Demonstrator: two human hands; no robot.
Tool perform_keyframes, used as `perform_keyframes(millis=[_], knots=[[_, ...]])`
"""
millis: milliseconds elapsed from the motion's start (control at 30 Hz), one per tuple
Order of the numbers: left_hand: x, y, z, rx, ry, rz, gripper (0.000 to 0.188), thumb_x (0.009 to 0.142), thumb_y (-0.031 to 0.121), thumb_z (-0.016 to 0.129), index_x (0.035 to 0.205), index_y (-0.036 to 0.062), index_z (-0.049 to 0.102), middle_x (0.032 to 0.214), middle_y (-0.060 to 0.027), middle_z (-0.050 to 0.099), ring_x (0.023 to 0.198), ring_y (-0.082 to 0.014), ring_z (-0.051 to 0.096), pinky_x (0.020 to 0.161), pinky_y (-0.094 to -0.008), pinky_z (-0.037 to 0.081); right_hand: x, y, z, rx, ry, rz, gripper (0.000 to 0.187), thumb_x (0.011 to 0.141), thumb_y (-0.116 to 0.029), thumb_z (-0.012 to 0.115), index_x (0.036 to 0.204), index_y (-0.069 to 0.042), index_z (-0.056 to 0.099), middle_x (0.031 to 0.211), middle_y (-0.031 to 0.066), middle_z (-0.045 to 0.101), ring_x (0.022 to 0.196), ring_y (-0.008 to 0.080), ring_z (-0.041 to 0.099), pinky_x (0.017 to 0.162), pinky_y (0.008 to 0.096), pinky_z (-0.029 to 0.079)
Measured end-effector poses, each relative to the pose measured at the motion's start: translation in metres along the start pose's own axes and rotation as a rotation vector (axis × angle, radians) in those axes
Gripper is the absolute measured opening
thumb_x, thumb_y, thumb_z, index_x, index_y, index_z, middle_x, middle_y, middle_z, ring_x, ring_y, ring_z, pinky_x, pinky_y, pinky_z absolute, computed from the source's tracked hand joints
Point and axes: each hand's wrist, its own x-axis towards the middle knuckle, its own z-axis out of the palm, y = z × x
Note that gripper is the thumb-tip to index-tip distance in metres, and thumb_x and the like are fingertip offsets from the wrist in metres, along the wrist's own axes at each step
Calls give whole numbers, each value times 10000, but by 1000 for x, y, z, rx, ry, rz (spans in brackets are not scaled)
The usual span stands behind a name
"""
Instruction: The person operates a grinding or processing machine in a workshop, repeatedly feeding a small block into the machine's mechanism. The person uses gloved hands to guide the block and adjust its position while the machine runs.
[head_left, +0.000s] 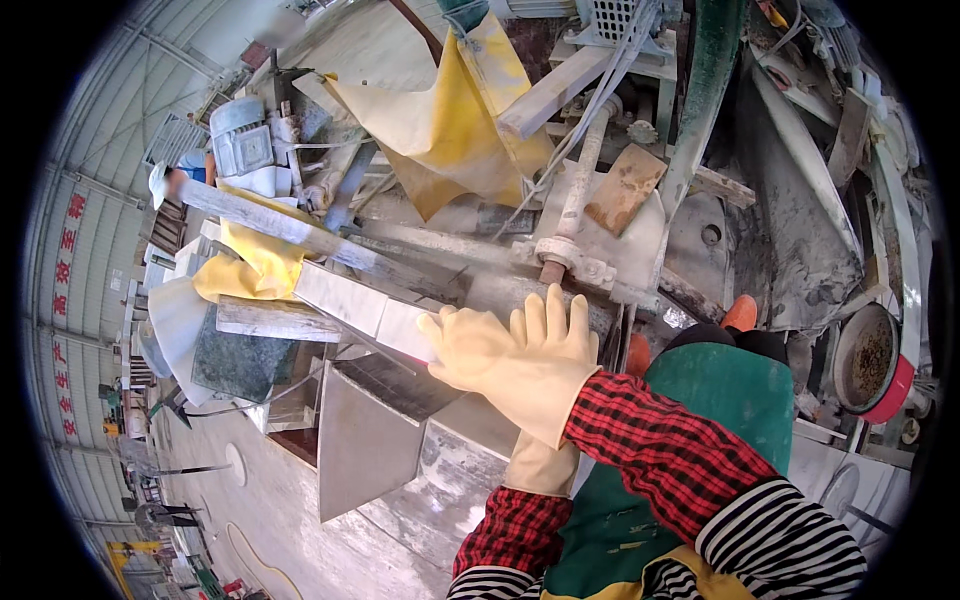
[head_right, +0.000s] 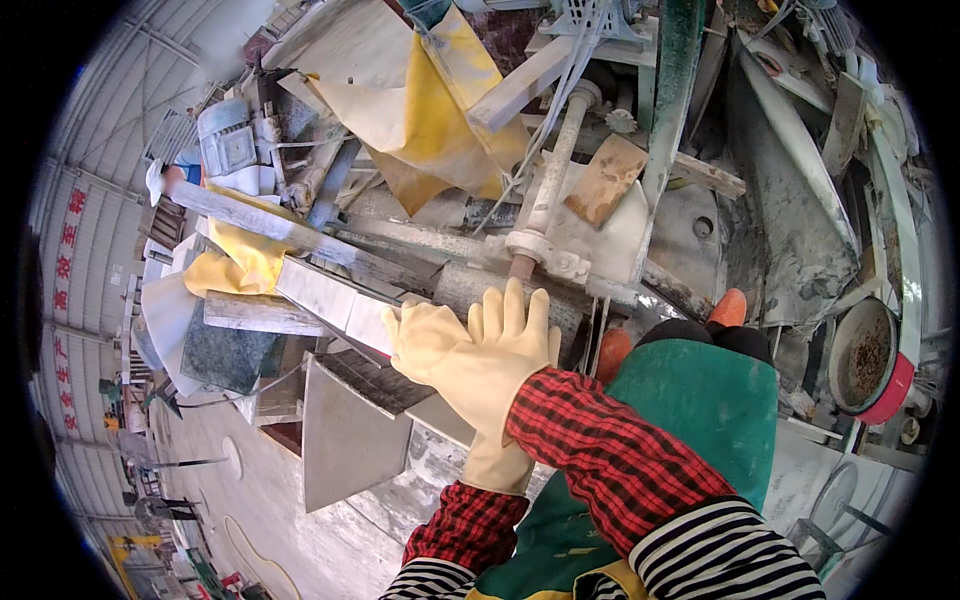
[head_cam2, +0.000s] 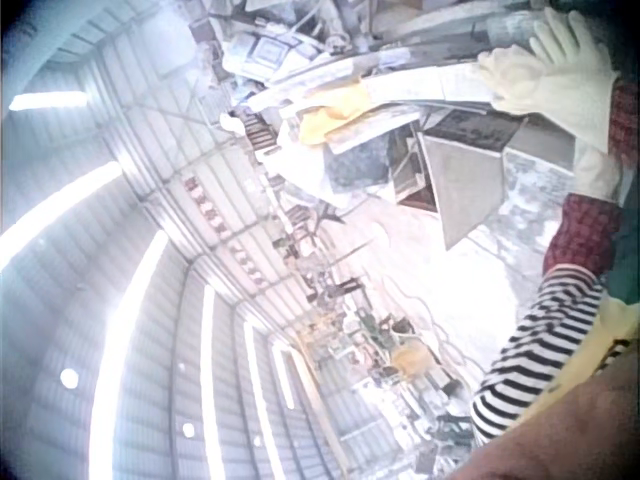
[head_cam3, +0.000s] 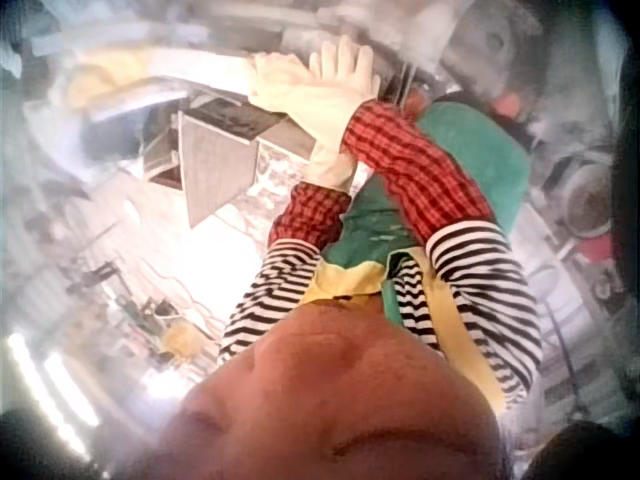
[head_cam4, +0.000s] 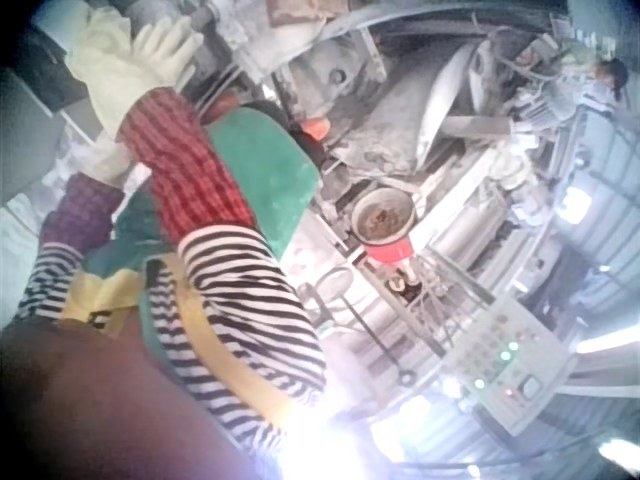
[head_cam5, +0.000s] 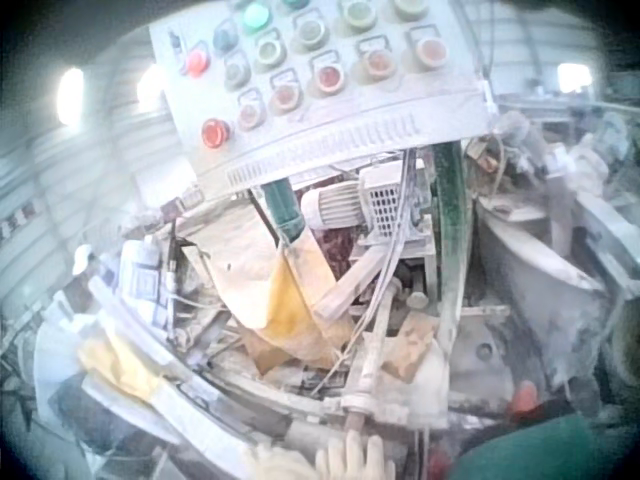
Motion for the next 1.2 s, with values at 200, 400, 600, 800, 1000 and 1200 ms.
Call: perform_keyframes(millis=[200,400,600,800,1000,1200], knots=[[-10,-3,22,50,-38,26,546,935,322,628,1426,85,612,1545,-215,519,1411,-487,442,1158,-596,352,-2,19,5,114,45,25,463,889,-264,711,1332,-133,686,1081,171,757,1005,347,731,894,467,553],[-13,-8,58,-83,-5,-216,366,988,210,596,1311,40,631,1382,-163,611,1290,-277,563,1080,-452,436,34,93,31,839,136,191,339,923,-193,715,1246,-98,755,1108,156,777,1008,302,734,922,420,557],[-17,39,3,205,19,108,517,871,245,736,1349,70,645,1503,-245,533,1379,-482,465,1173,-573,339,-129,228,-96,1646,568,359,402,1014,-126,682,1409,-56,648,1340,86,700,1127,189,681,895,350,570],[-23,4,25,65,-94,176,451,937,171,692,1371,58,644,1472,-260,573,1382,-479,492,1204,-576,326,-367,352,-176,1489,1372,412,413,956,-37,695,1366,-74,658,1173,87,754,1062,225,722,964,359,569],[13,-31,-19,82,197,320,308,943,113,688,1192,-66,716,1209,-263,704,1116,-458,628,1038,-554,476,-571,440,-183,642,1948,837,513,889,-30,717,1394,-54,626,1104,87,745,947,175,700,839,329,563],[8,-44,9,50,64,82,363,1051,153,637,1342,-63,649,1351,-273,664,1237,-389,650,1094,-426,510,-614,509,-183,269,1979,1303,537,833,-116,736,1359,-60,647,1186,149,757,1002,246,736,878,371,573]])
